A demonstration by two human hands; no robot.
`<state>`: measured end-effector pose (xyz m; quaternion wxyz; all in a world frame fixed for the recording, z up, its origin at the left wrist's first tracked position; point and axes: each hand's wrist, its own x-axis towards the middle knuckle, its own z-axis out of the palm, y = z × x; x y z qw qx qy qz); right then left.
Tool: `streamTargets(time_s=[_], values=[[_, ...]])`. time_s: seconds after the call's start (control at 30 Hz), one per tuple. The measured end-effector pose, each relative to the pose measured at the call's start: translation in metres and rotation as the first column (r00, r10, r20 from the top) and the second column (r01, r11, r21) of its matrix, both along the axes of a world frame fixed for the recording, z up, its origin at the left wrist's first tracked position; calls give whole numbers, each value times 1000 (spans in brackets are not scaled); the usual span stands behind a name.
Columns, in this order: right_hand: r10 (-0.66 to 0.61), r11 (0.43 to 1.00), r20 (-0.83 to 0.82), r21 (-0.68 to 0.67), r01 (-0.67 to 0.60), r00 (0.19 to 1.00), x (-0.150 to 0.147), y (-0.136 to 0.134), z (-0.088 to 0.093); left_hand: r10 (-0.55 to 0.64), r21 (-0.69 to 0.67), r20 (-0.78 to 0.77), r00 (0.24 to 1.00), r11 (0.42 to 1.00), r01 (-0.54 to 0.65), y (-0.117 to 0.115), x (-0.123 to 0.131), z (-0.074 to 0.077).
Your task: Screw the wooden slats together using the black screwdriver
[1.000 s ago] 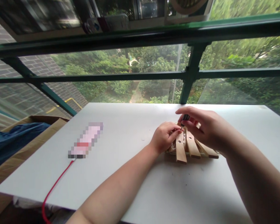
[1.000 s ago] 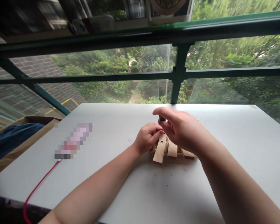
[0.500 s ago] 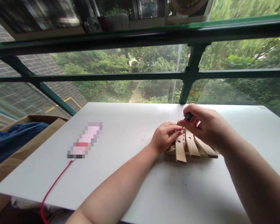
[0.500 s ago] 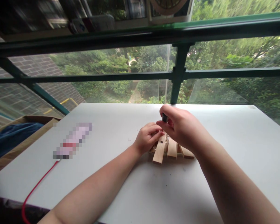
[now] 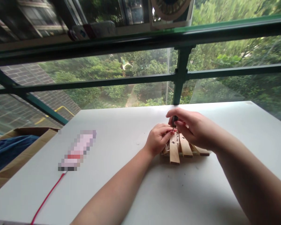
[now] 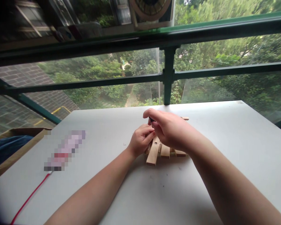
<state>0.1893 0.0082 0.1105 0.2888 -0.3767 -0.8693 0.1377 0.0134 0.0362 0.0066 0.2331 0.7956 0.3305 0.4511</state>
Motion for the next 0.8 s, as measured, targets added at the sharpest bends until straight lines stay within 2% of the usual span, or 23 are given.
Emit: streamTargets(time_s=[0.23,0.8], values=[[-160,985,12,72,158,987,-1,3,1,0,7,-18,1000,1000,1,0,0,-2],[-159,985,7,69,158,987,-1,3,2,53,-2,3,999,999,-53,-3,1,-2]])
